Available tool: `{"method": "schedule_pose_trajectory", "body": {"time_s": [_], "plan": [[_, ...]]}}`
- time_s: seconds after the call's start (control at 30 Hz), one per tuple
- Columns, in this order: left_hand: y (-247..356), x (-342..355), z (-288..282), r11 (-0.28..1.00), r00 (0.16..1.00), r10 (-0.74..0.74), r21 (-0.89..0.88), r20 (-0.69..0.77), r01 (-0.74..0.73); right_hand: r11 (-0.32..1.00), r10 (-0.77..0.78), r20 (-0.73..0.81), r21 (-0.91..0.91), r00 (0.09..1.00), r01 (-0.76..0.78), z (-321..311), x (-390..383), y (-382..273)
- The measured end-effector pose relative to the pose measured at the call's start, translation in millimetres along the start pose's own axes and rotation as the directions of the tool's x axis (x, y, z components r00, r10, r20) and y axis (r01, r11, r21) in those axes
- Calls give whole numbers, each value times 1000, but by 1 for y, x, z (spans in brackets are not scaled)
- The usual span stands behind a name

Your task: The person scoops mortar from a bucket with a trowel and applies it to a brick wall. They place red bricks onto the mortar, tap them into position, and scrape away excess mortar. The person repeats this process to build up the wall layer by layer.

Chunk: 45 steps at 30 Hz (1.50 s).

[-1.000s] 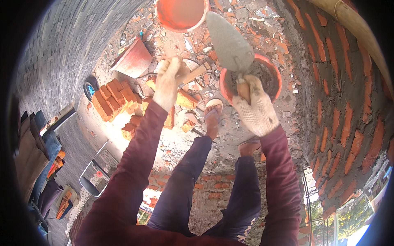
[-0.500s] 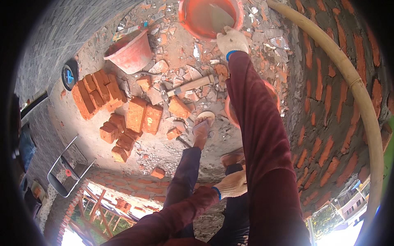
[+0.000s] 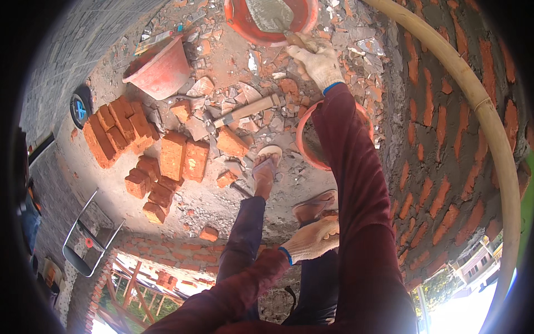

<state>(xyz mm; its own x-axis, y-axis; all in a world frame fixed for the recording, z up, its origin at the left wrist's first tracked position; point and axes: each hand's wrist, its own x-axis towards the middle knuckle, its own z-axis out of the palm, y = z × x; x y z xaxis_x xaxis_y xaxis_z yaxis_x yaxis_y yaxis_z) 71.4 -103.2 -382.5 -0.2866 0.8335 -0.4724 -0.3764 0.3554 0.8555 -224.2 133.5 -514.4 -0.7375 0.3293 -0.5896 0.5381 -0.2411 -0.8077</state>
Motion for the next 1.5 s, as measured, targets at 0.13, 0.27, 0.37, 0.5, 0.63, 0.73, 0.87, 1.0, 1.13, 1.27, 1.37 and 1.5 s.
{"method": "schedule_pose_trajectory", "body": {"time_s": [0.13, 0.27, 0.37, 0.5, 0.63, 0.73, 0.87, 1.0, 1.13, 1.27, 1.37, 1.5], "plan": [[21, 1, -14, 990, 990, -138, 49, 35, 136, 998, -43, -17, 37, 999, 43, -39, -65, -6], [13, 0, -16, 981, 987, -156, 111, -28, 158, 991, -11, -49, -132, 999, 4, -98, -159, -22], [24, 6, -31, 933, 932, -360, -7, -43, 360, 959, 8, -113, -281, 994, -40, -139, -224, -16], [25, 16, -43, 897, 869, -433, -204, -238, 391, 751, -257, -184, -656, 949, 76, -159, -273, 17], [12, 29, -60, 957, 769, -290, -188, -570, 222, 499, -408, -227, -866, 884, 8, -150, -298, 21], [0, 62, -98, 988, 681, -111, -8, -724, 152, 342, -553, -169, -939, 816, 38, -157, -316, 29], [-29, 143, -170, 928, 814, -17, 295, -580, 229, 140, -345, -99, -989, 933, -53, -168, -328, 29], [-58, 185, -180, 944, 846, 8, 284, -532, 169, -130, -194, 22, -992, 981, -3, -180, -297, 50], [-4, 234, -165, 915, 876, 102, 389, -472, 103, -337, -143, 25, -941, 989, -24, -190, -248, 66], [17, 268, -175, 744, 872, 393, 658, -290, -117, -224, -67, -19, -974, 998, -33, -184, -199, 81], [24, 275, -182, 511, 797, 597, 810, -93, -288, -70, 33, -31, -997, 999, -28, -180, -183, 103], [6, 275, -199, 350, 692, 722, 861, 3, -370, 316, 56, 95, -946, 994, 72, -196, -192, 142]]}}
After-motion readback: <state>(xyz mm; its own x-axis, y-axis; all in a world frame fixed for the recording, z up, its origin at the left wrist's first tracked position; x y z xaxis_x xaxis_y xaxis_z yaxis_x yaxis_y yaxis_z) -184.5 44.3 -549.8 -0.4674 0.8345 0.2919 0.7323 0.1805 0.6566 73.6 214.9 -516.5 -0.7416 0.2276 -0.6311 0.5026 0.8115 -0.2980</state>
